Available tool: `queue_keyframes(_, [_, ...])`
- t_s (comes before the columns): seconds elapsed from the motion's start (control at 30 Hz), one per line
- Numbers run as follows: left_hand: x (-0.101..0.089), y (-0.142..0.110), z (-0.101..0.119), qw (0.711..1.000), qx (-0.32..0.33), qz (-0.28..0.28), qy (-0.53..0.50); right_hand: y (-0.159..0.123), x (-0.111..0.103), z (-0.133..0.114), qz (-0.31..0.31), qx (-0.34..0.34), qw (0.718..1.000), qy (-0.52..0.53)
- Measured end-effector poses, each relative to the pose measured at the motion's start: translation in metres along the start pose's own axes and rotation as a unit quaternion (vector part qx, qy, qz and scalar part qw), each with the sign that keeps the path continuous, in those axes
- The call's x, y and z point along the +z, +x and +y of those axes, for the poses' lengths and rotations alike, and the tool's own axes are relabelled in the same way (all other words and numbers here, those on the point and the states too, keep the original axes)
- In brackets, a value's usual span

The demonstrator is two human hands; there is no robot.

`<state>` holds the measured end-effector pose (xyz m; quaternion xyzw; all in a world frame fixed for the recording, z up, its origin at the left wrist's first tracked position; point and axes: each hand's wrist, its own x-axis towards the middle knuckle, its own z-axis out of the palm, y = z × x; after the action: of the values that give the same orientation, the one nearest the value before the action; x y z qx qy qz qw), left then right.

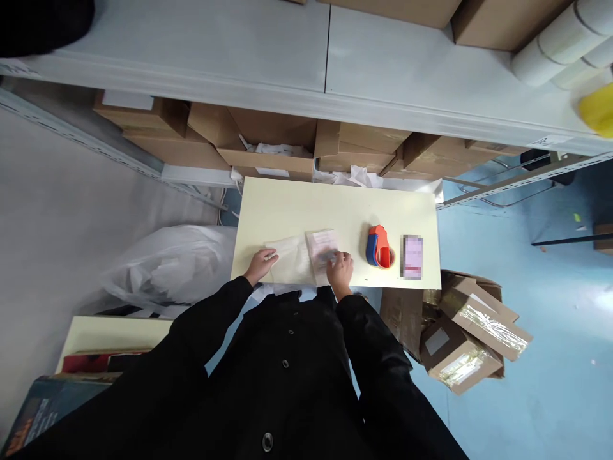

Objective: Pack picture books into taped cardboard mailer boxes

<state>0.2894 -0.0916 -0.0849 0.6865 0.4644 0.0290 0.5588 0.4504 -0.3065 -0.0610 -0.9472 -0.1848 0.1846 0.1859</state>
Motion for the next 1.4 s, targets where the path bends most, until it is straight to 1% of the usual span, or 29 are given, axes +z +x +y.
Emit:
queue_keyframes(0.03, [-0.001,-0.001,0.001,1.000,-0.005,0.001,-0.005,-0.001,-0.003,0.004,0.019,0.033,0.999,-0.006])
queue_keyframes(0.07, [-0.002,-0.002,0.002,1.000,-0.011,0.002,-0.010,-0.002,-0.004,0.007,0.024,0.063,0.998,-0.010])
queue_keyframes(0.13, [-0.004,-0.005,0.003,0.999,-0.023,0.000,-0.025,-0.003,-0.003,0.009,0.005,0.102,0.995,-0.006])
queue_keyframes(0.23, [-0.007,-0.008,0.006,0.998,-0.038,-0.003,-0.052,0.001,0.001,0.005,-0.034,0.127,0.991,0.027])
queue_keyframes(0.33, [-0.011,-0.008,0.011,0.996,-0.043,0.001,-0.081,0.006,0.000,-0.001,-0.057,0.129,0.988,0.057])
queue_keyframes(0.43, [-0.015,-0.004,0.018,0.993,-0.045,0.002,-0.114,0.007,-0.008,-0.008,-0.044,0.086,0.993,0.072])
queue_keyframes(0.53, [-0.018,0.001,0.025,0.981,-0.060,0.003,-0.183,-0.001,-0.013,-0.025,-0.001,-0.004,0.995,0.103])
queue_keyframes(0.6, [-0.020,0.003,0.027,0.968,-0.081,0.005,-0.237,-0.010,-0.009,-0.039,0.005,-0.062,0.991,0.120])
queue_keyframes(0.7, [-0.023,0.002,0.026,0.957,-0.101,0.000,-0.273,-0.024,0.007,-0.062,-0.024,-0.127,0.981,0.145])
queue_keyframes(0.8, [-0.027,-0.002,0.021,0.952,-0.113,-0.023,-0.283,-0.032,0.026,-0.078,-0.073,-0.156,0.971,0.168])
queue_keyframes(0.9, [-0.030,-0.005,0.017,0.946,-0.130,-0.055,-0.293,-0.035,0.036,-0.082,-0.133,-0.153,0.965,0.168])
queue_keyframes(0.97, [-0.029,-0.006,0.013,0.948,-0.136,-0.065,-0.280,-0.033,0.036,-0.075,-0.154,-0.150,0.963,0.165])
queue_keyframes(1.0, [-0.029,-0.005,0.012,0.952,-0.136,-0.064,-0.268,-0.032,0.034,-0.070,-0.150,-0.145,0.964,0.162])
queue_keyframes(1.07, [-0.028,-0.006,0.008,0.962,-0.134,-0.046,-0.235,-0.029,0.028,-0.058,-0.112,-0.120,0.975,0.152])
queue_keyframes(1.13, [-0.026,-0.008,0.005,0.969,-0.139,-0.024,-0.201,-0.026,0.023,-0.047,-0.077,-0.064,0.984,0.145])
queue_keyframes(1.17, [-0.024,-0.010,0.004,0.971,-0.146,-0.019,-0.187,-0.025,0.022,-0.043,-0.075,-0.031,0.985,0.150])
queue_keyframes(1.23, [-0.020,-0.016,0.003,0.972,-0.167,-0.029,-0.165,-0.022,0.024,-0.040,-0.104,0.022,0.978,0.178])
queue_keyframes(1.3, [-0.015,-0.023,0.004,0.970,-0.182,-0.052,-0.151,-0.020,0.028,-0.043,-0.137,0.049,0.968,0.207])
queue_keyframes(1.4, [-0.006,-0.031,0.005,0.970,-0.173,-0.078,-0.152,-0.016,0.034,-0.053,-0.158,0.084,0.957,0.228])
